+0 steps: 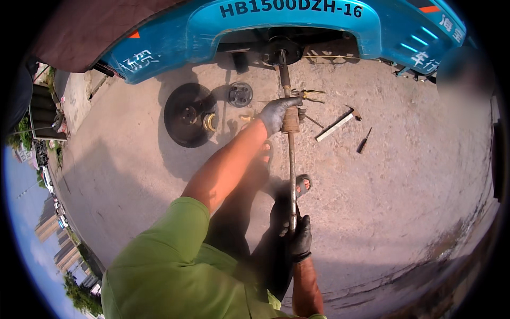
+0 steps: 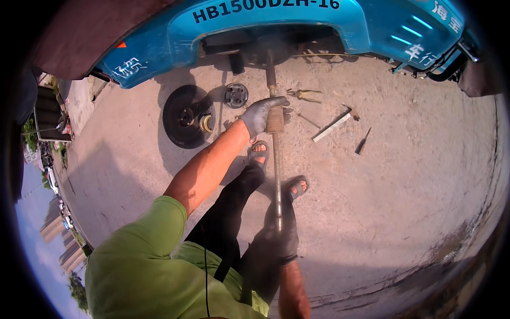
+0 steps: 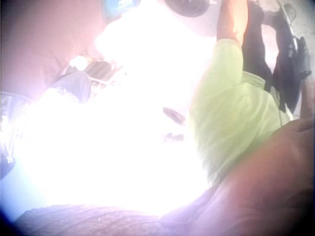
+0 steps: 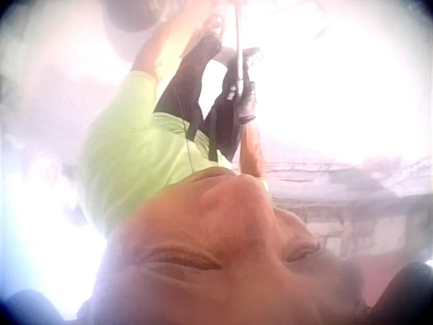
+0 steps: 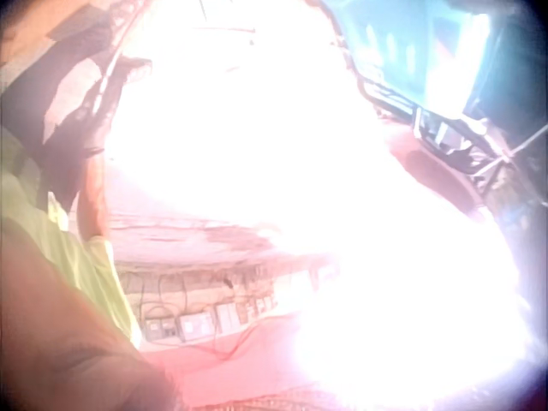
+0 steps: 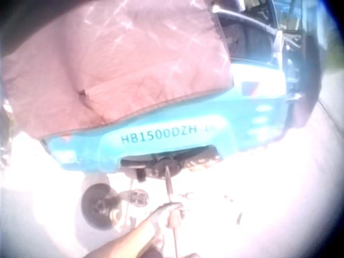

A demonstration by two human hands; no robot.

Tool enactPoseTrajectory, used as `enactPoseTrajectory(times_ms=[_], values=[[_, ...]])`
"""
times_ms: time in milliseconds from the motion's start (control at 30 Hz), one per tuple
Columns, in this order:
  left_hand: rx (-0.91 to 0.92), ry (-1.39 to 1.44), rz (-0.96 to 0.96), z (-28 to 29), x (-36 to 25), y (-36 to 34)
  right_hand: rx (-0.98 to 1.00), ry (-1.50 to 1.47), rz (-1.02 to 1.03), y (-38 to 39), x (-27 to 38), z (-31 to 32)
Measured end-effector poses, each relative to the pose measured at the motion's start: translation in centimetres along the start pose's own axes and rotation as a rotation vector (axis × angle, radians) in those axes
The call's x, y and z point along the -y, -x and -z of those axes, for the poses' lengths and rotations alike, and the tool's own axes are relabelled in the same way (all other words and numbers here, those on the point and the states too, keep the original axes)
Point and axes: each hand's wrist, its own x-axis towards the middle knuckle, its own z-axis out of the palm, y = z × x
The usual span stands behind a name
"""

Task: The person uses a screwdriver and pliers to remove a snap ring from a vehicle's rear axle housing, then uses a slide hammer to extract the axle shaft.

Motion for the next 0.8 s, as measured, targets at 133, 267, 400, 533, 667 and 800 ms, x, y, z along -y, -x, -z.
enactPoseTrajectory(times_ms=[133,267,400,533,667,800], values=[[0.111,0.019,0.101,2.7,-4.3,-5.4,0.062,-0.101,0.035,-0.4,0.2,-0.7],[-0.077,-0.050,-0.074,0.2,-3.6,-3.1,0.033,0.194,0.326,-0.1,-0.1,0.9],[-0.187,-0.050,-0.138,-1.7,3.4,3.4,0.077,0.612,0.662,-1.7,-1.2,7.2],[-0.163,-0.072,-0.005,-3.5,15.9,17.4,0.172,-0.251,0.059,2.7,-2.3,14.0],[-0.175,-0.031,0.050,-4.3,17.5,18.5,0.089,-0.047,0.029,4.1,-2.1,18.0],[-0.053,0.029,0.067,-3.5,17.6,16.4,-0.052,0.087,0.083,5.1,-2.6,17.8]])
